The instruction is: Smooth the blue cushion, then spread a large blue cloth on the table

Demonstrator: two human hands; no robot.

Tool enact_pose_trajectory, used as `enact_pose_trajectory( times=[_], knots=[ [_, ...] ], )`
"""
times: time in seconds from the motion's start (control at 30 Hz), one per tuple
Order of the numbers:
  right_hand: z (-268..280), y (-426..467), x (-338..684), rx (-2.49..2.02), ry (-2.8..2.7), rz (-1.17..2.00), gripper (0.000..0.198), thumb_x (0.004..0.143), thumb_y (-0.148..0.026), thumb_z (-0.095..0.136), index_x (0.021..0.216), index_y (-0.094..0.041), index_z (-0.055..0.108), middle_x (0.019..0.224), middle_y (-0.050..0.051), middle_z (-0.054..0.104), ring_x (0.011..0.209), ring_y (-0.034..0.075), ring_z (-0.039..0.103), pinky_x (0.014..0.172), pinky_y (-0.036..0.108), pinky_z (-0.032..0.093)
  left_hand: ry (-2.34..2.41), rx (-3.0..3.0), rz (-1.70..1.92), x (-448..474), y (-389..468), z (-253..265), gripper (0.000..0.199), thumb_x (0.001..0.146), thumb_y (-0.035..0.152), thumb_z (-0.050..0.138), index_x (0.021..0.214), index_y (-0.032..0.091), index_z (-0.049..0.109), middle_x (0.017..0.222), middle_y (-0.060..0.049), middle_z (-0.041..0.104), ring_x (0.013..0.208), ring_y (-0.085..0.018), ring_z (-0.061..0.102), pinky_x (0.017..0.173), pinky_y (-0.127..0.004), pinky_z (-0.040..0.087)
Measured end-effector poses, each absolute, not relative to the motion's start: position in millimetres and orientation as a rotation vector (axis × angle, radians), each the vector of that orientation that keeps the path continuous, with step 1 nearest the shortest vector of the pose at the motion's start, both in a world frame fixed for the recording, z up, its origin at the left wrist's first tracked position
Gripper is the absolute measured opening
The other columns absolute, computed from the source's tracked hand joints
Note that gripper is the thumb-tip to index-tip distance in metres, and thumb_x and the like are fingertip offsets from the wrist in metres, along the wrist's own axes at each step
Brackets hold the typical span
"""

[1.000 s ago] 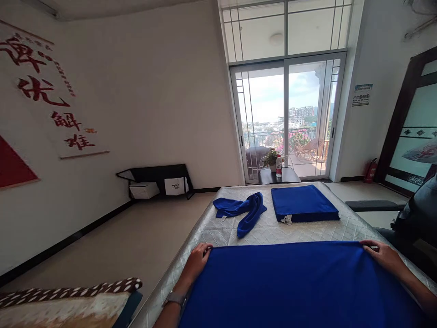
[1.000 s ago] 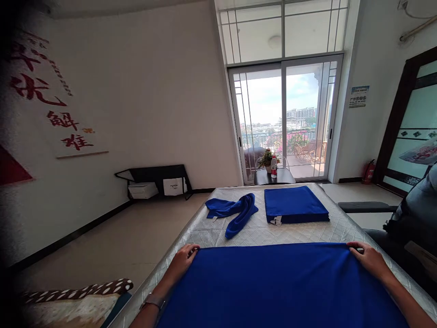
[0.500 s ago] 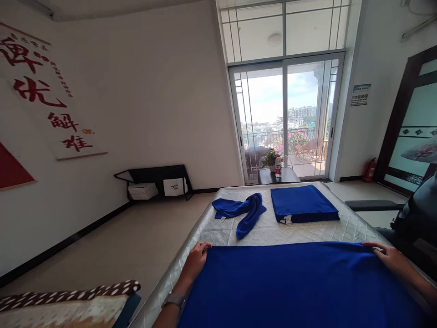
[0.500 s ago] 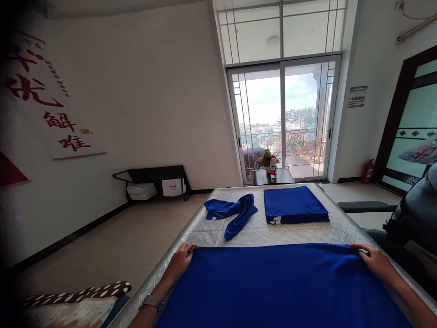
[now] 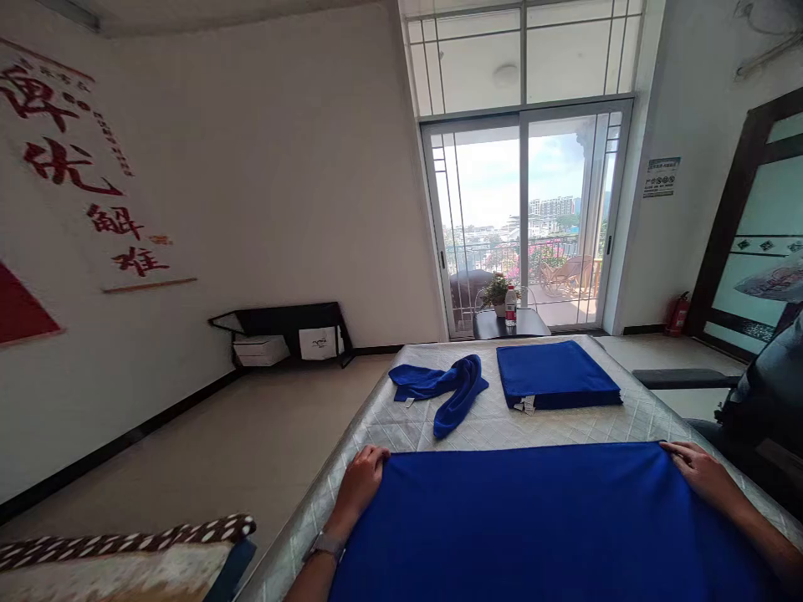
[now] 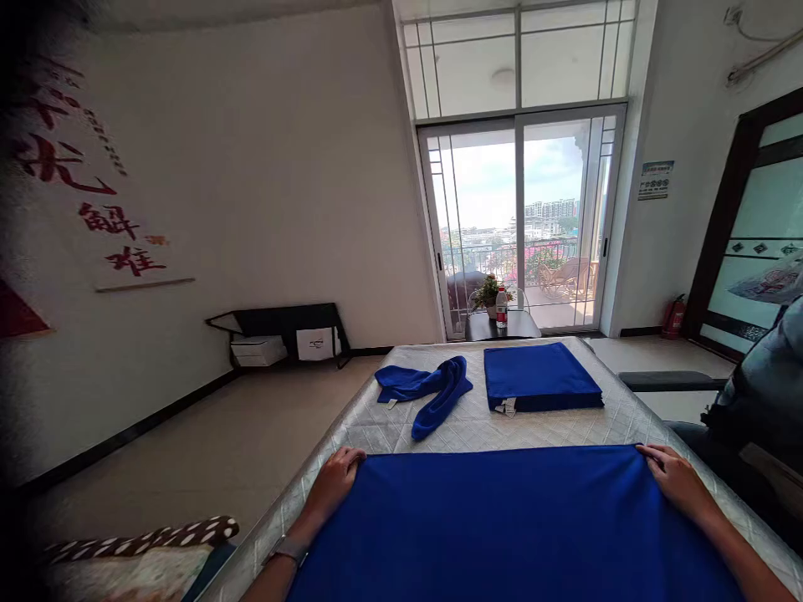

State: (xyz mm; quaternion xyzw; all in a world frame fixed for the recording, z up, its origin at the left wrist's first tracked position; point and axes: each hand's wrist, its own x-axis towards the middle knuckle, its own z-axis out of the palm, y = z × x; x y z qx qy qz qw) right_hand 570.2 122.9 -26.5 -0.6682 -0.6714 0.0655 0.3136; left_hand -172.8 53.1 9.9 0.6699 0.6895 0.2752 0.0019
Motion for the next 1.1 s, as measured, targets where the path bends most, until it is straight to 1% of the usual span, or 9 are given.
enact_pose_trajectory(
  times=[0.2, 0.37, 0.47, 0.57, 0.73, 0.8, 0.9, 1.0, 1.1],
  knots=[
    [-37, 126, 571, -1.819, -1.884, 0.052, 0.062, 0.083, -0.064, 0.04, 0.112, -0.02, 0.072, 0.125, 0.013, 0.064, 0.117, 0.031, 0.058, 0.105, 0.045, 0.042, 2.235, 2.233, 0.73, -170, 49, 18, 0.032, 0.092, 0.016, 0.04, 0.097, 0.023, 0.071, 0.105, -0.006, 0.067, 0.098, -0.022, 0.061, 0.093, -0.036, 0.046],
    [-40, 118, 562, -1.941, -1.907, -0.122, 0.066, 0.085, -0.066, 0.034, 0.125, -0.024, 0.065, 0.133, 0.011, 0.059, 0.116, 0.035, 0.056, 0.099, 0.052, 0.044, 2.207, 2.4, 0.646, -158, 42, 28, 0.034, 0.088, 0.013, 0.043, 0.104, 0.023, 0.071, 0.121, -0.008, 0.064, 0.115, -0.025, 0.057, 0.1, -0.039, 0.044],
    [-36, 111, 552, -2.017, -1.91, -0.207, 0.063, 0.085, -0.062, 0.032, 0.128, -0.027, 0.062, 0.136, 0.01, 0.057, 0.115, 0.038, 0.056, 0.093, 0.055, 0.046, 2.064, 2.461, 0.627, -147, 38, 28, 0.032, 0.092, 0.021, 0.043, 0.113, 0.023, 0.068, 0.13, -0.007, 0.061, 0.124, -0.024, 0.053, 0.107, -0.041, 0.041],
    [-28, 103, 543, -2.042, -1.941, -0.293, 0.059, 0.086, -0.053, 0.031, 0.129, -0.027, 0.062, 0.137, 0.013, 0.057, 0.115, 0.038, 0.055, 0.09, 0.055, 0.046, 1.952, 2.449, 0.604, -139, 33, 22, 0.035, 0.097, 0.034, 0.041, 0.123, 0.024, 0.062, 0.138, -0.006, 0.057, 0.13, -0.024, 0.049, 0.112, -0.042, 0.037],
    [-4, 95, 504, -2.11, -1.938, -0.546, 0.042, 0.083, -0.031, 0.04, 0.109, -0.024, 0.073, 0.134, 0.02, 0.056, 0.122, 0.038, 0.05, 0.096, 0.056, 0.039, 1.868, 2.337, 0.574, -142, 31, 19, 0.043, 0.1, 0.041, 0.036, 0.136, 0.023, 0.052, 0.147, -0.006, 0.049, 0.137, -0.02, 0.042, 0.115, -0.038, 0.032],
    [9, 92, 465, -2.135, -1.962, -0.582, 0.042, 0.084, -0.026, 0.04, 0.109, -0.02, 0.073, 0.136, 0.02, 0.055, 0.121, 0.038, 0.051, 0.098, 0.056, 0.038, 1.856, 2.316, 0.556, -146, 31, 19, 0.044, 0.1, 0.043, 0.035, 0.137, 0.024, 0.051, 0.149, -0.006, 0.047, 0.138, -0.02, 0.04, 0.116, -0.038, 0.03],
    [28, 81, 377, -1.941, -2.152, -0.469, 0.047, 0.089, -0.028, 0.036, 0.124, -0.016, 0.066, 0.137, 0.016, 0.056, 0.125, 0.033, 0.05, 0.104, 0.048, 0.039, 1.85, 2.29, 0.535, -152, 30, 19, 0.047, 0.1, 0.047, 0.035, 0.138, 0.024, 0.051, 0.15, -0.006, 0.046, 0.139, -0.021, 0.039, 0.116, -0.038, 0.029],
    [40, 59, 273, -1.562, -2.408, -0.146, 0.051, 0.095, -0.041, 0.033, 0.135, -0.021, 0.057, 0.141, 0.009, 0.054, 0.13, 0.026, 0.048, 0.108, 0.04, 0.039, 1.846, 2.283, 0.532, -157, 29, 17, 0.049, 0.1, 0.051, 0.033, 0.14, 0.026, 0.048, 0.152, -0.005, 0.043, 0.141, -0.022, 0.036, 0.117, -0.04, 0.027],
    [45, 39, 180, -1.273, -2.532, 0.094, 0.055, 0.097, -0.05, 0.032, 0.141, -0.024, 0.051, 0.146, 0.006, 0.05, 0.135, 0.024, 0.043, 0.112, 0.04, 0.034, 1.856, 2.295, 0.481, -159, 29, 14, 0.052, 0.1, 0.052, 0.029, 0.144, 0.028, 0.043, 0.155, -0.005, 0.038, 0.144, -0.023, 0.03, 0.118, -0.043, 0.023]
  ],
)
